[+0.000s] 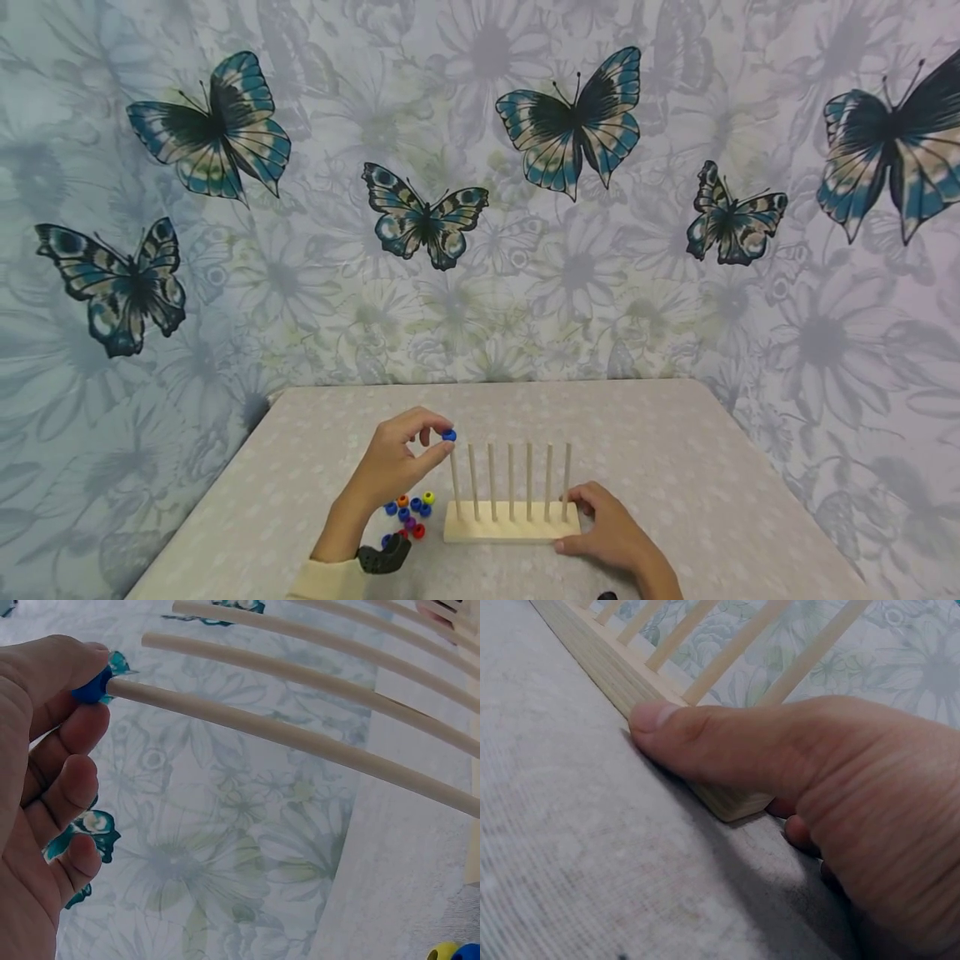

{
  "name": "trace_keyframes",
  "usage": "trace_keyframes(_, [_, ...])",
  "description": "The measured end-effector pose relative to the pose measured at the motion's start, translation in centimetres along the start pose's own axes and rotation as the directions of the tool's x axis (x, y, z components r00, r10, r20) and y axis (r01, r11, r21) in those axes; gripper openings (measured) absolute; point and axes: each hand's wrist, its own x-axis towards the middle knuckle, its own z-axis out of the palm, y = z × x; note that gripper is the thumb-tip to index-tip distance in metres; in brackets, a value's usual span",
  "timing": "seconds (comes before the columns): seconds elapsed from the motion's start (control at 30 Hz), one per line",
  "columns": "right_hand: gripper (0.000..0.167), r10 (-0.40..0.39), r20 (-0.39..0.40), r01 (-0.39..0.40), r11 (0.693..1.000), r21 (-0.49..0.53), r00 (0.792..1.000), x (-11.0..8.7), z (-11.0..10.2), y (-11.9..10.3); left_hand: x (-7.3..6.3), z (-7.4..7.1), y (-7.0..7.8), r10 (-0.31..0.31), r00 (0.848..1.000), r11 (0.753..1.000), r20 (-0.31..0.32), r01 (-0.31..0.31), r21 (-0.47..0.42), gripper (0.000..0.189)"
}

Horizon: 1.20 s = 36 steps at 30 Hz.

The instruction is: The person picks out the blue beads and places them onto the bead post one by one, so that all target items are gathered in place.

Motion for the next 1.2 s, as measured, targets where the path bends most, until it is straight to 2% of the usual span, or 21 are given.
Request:
trace_keyframes(0.47, [0.061, 0.02, 0.015, -0.02, 1.0, 0.0, 1.0, -0.56, 0.16, 0.09, -0.29, 0.23, 0.4, -0.064, 0.995, 0.998, 0.074, 0.064, 0.003, 0.02])
trace_keyframes(0.73, [0.06, -0.005, 0.019, 0.005, 1.0, 0.004, 1.0, -0.51, 0.09, 0.06, -0.22, -0.01, 0.52, -0.104, 0.989, 0.995, 0.106, 0.102, 0.023, 0.017])
trace_keyframes(1.2, [0.059, -0.031, 0.015, 0.031, 1.0, 0.003, 0.999, -0.23, 0.08, -0.21, -0.31, -0.26, 0.27, -0.122, 0.987, 0.992, 0.104, 0.118, 0.039, 0.015])
